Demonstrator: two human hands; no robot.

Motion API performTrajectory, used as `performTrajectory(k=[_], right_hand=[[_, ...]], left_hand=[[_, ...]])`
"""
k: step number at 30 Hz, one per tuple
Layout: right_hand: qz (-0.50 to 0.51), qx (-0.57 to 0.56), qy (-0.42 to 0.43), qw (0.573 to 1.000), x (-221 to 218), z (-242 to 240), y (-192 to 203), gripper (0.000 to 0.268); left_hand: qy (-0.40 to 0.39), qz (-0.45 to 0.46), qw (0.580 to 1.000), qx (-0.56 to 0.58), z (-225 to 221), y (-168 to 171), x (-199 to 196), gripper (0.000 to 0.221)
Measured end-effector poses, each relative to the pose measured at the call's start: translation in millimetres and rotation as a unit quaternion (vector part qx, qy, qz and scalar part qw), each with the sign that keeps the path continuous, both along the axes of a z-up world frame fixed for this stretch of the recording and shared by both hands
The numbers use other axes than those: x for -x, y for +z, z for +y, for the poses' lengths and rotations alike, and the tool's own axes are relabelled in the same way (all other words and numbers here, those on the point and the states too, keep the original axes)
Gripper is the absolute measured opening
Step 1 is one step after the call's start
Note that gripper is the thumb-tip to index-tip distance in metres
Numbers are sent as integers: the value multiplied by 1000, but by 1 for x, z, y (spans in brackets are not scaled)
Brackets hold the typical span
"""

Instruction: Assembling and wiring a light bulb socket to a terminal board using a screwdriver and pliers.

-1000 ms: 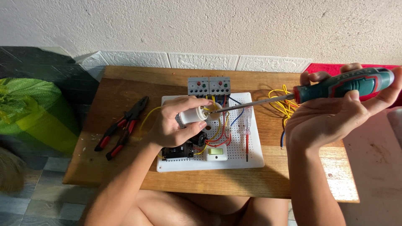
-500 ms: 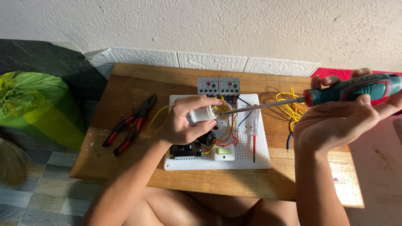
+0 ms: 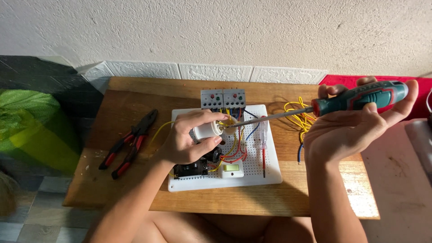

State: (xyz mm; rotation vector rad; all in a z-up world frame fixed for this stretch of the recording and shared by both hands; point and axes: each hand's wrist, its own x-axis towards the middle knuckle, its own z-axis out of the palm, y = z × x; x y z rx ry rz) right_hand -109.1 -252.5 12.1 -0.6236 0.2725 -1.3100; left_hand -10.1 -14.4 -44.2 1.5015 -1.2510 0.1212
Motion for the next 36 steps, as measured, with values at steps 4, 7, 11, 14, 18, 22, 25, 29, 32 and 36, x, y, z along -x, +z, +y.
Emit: performTrajectory(k=[4,7,11,14,18,22,25,29,32,36], right_hand=[[16,16,-10,1000,-2,-5,-7,72],[26,12,-19,999,-2,-4,-7,70],[28,10,-6,1000,1,-4,-8,74],[24,19,-2,1000,2,-4,-9,76],[-12,22,31,999,3,-4,-8,73],[39,109,46,992,2,-23,-23,69],[55,173,67,981,-3,-42,-38,60],[60,250,92,962,-8,-56,-45,35],[69,236,140,959,-8,-48,-32,35],[104,231,110,961,-5,-44,-20,58]], left_hand=[[9,-5,1000,-9,0,0,0,34],[5,-2,1000,-10,0,-2,-1,34],[8,-11,1000,-7,-1,-1,2,34],[9,-5,1000,-19,-2,-1,3,35],[10,3,1000,-26,-3,1,4,35],[5,1,1000,-21,-4,0,3,35],[0,-6,1000,6,-5,-3,4,36],[12,-12,1000,6,-2,-2,5,34],[19,-25,999,8,0,-4,4,36],[20,-40,999,14,0,-9,1,39]])
